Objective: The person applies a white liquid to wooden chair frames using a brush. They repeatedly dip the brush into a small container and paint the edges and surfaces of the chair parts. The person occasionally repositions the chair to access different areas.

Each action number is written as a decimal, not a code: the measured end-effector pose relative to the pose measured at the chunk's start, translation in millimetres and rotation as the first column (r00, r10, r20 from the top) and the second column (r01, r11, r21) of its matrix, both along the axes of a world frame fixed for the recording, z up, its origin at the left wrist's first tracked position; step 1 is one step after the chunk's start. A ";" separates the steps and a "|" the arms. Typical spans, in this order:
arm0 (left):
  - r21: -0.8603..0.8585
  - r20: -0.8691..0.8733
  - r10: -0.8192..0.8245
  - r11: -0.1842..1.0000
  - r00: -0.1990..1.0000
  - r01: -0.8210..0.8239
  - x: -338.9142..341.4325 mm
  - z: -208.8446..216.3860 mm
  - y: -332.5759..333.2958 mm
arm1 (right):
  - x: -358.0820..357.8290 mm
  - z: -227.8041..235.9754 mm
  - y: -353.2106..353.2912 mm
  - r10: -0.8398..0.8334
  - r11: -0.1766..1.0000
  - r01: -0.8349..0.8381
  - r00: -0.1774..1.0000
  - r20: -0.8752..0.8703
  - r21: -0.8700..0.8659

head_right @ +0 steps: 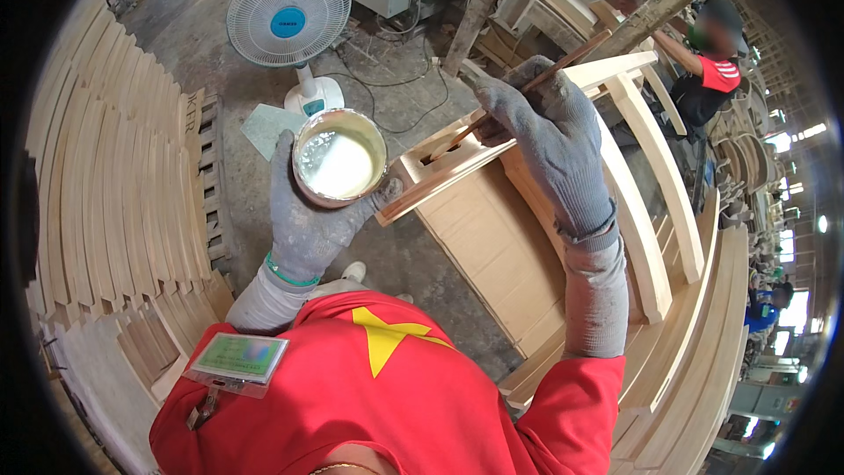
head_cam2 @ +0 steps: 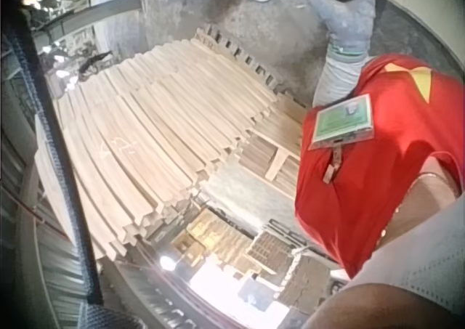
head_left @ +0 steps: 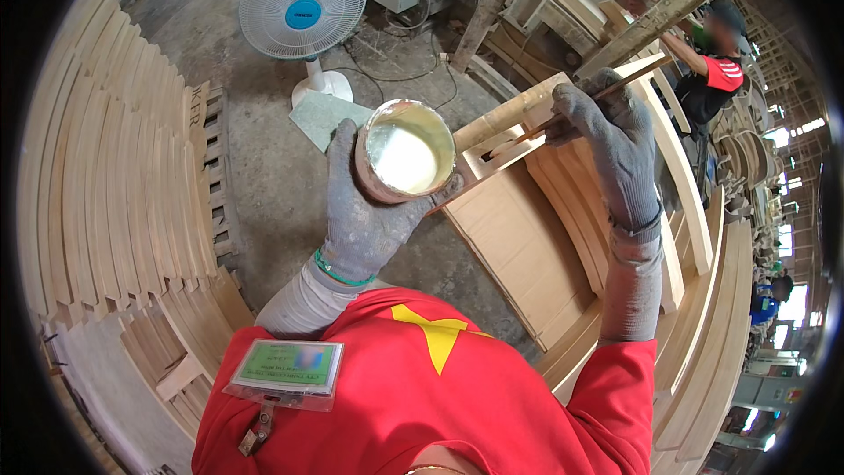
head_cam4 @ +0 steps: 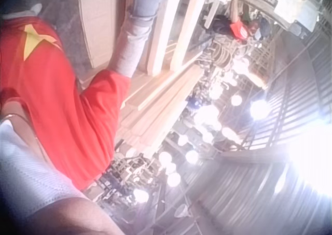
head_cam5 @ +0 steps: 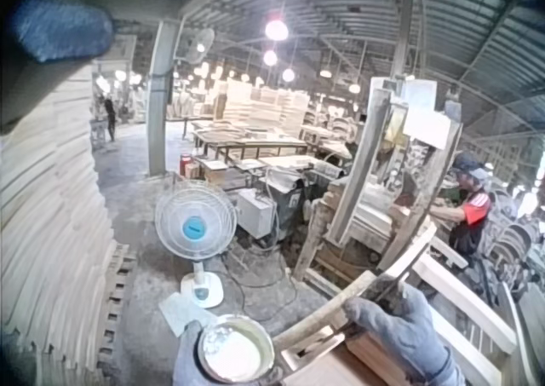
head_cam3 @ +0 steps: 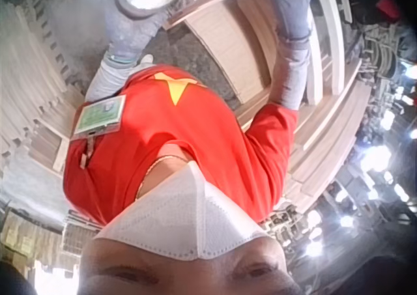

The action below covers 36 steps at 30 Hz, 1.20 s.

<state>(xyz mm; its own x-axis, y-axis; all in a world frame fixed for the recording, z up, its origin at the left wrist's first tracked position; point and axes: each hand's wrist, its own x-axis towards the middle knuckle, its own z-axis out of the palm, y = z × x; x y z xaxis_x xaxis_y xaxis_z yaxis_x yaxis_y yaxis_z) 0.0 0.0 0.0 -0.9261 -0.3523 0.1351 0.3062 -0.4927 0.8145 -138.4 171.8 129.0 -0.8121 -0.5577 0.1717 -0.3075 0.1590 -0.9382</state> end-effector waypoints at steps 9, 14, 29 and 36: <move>0.249 -0.105 -0.056 0.965 0.993 0.081 -1.2 9.9 -0.9 | 5.4 -14.3 -14.0 0.057 0.989 -0.051 0.998 -0.036 0.138; 0.359 -0.238 -0.101 0.915 0.966 0.184 2.3 9.9 0.2 | -7.4 -8.5 -1.3 0.090 0.972 -0.012 0.943 -0.319 0.236; -0.008 -0.048 0.103 0.995 0.993 -0.104 0.9 0.4 5.7 | 6.8 -3.5 -11.6 0.161 0.969 -0.101 0.950 -0.267 0.224; 0.451 0.015 -0.028 0.892 1.000 0.018 -1.9 14.9 1.7 | -6.1 4.5 1.7 0.098 0.976 -0.075 0.989 -0.106 0.204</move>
